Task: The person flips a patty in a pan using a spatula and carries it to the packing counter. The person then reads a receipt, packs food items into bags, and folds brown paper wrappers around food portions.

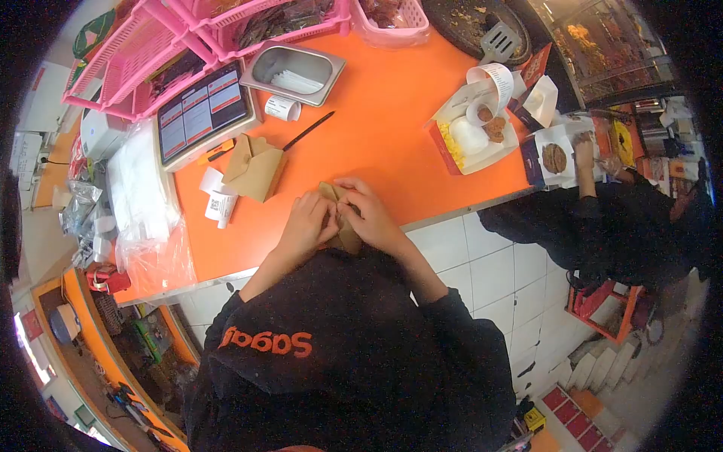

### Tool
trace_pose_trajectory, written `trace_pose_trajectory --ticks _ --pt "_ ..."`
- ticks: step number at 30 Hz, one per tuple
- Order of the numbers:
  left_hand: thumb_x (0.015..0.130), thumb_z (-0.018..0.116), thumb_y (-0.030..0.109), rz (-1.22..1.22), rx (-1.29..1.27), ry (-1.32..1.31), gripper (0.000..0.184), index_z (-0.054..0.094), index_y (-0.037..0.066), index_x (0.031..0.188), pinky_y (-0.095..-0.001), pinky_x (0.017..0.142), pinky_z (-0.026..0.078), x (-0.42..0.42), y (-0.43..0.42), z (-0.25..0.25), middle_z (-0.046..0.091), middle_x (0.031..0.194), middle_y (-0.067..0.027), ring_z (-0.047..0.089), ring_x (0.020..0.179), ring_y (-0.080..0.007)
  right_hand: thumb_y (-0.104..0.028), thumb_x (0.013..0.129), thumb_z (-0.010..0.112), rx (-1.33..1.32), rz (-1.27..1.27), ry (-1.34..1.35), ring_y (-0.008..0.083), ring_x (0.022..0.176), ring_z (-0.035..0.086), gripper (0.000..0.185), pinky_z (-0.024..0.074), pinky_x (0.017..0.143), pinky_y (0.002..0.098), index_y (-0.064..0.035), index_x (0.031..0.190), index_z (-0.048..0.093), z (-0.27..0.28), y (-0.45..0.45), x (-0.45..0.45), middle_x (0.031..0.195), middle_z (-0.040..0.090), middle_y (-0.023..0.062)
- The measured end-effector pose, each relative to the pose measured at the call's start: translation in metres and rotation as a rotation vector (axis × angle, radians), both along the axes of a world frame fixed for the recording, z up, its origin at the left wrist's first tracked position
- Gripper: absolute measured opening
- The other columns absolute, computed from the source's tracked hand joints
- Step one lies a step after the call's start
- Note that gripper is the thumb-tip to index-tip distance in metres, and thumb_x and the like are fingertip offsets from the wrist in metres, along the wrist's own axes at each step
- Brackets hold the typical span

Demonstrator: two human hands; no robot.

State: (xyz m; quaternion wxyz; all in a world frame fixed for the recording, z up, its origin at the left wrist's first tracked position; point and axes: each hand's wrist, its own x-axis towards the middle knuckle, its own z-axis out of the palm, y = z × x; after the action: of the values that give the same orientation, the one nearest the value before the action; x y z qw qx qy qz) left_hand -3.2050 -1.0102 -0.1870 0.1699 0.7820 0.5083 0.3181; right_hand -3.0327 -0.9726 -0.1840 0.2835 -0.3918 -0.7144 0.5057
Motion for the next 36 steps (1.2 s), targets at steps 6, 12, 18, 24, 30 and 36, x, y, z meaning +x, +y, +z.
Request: trace_pose_trajectory --ticks 6,12,18,24,30,36 --pt "0.069 0.066 0.01 -0.062 0.218 0.114 0.019 0.054 0.005 0.084 -0.0358 0.065 0.038 -0.004 -0.003 -0.002 0.047 0.077 -0.0078 0.05 0.076 -0.0258 -0.004 0.087 0.056 0.025 -0.028 -0.007 0.0291 0.121 0.045 0.007 0.0373 0.098 0.0357 0.002 0.086 0.058 0.006 -0.002 -0.002 0.125 0.049 0.0153" --pt "0.075 0.066 0.01 0.011 -0.051 -0.112 0.02 0.058 0.005 0.093 -0.0376 0.071 0.041 -0.008 -0.008 0.006 0.052 0.083 -0.0087 0.052 0.081 -0.0272 -0.009 0.088 0.058 -0.033 -0.081 -0.021 0.0295 0.112 0.051 0.011 0.0405 0.094 0.0358 0.0017 0.088 0.058 0.004 -0.002 -0.002 0.123 0.05 0.0153" --pt "0.082 0.064 0.011 0.152 -0.147 -0.294 0.02 0.059 0.004 0.1 -0.038 0.081 0.043 -0.026 -0.015 0.014 0.057 0.095 -0.0127 0.054 0.091 -0.0303 -0.013 0.088 0.059 0.1 -0.202 -0.038 0.0272 0.105 0.055 0.012 0.0422 0.091 0.035 -0.0008 0.089 0.059 0.016 0.006 -0.002 0.115 0.056 0.0135" --pt "0.085 0.062 0.019 0.891 0.041 -0.229 0.023 0.059 0.002 0.1 -0.0389 0.084 0.042 -0.129 -0.038 0.026 0.058 0.101 -0.0129 0.053 0.096 -0.0267 -0.014 0.087 0.06 0.299 -0.236 -0.18 0.0267 0.096 0.058 0.013 0.0452 0.085 0.0352 -0.0041 0.095 0.06 0.019 0.068 0.018 0.102 0.061 0.0103" --pt "0.08 0.068 0.034 0.848 -0.459 -0.325 0.038 0.065 -0.002 0.091 -0.0389 0.072 0.046 -0.201 -0.031 -0.033 0.064 0.085 -0.0172 0.061 0.08 -0.0293 -0.014 0.086 0.055 0.89 0.184 -0.517 0.0278 0.089 0.059 0.02 0.0483 0.076 0.038 -0.0049 0.104 0.058 -0.035 0.149 -0.045 0.094 0.06 0.0113" --pt "0.081 0.068 0.025 0.804 -0.425 -0.482 0.027 0.065 -0.002 0.086 -0.0317 0.063 0.046 -0.179 -0.014 -0.046 0.062 0.074 -0.01 0.058 0.068 -0.0174 -0.01 0.081 0.052 0.933 0.33 -0.729 0.0299 0.085 0.06 0.013 0.0487 0.071 0.0424 -0.0047 0.092 0.057 -0.052 0.173 -0.052 0.09 0.06 0.0117"
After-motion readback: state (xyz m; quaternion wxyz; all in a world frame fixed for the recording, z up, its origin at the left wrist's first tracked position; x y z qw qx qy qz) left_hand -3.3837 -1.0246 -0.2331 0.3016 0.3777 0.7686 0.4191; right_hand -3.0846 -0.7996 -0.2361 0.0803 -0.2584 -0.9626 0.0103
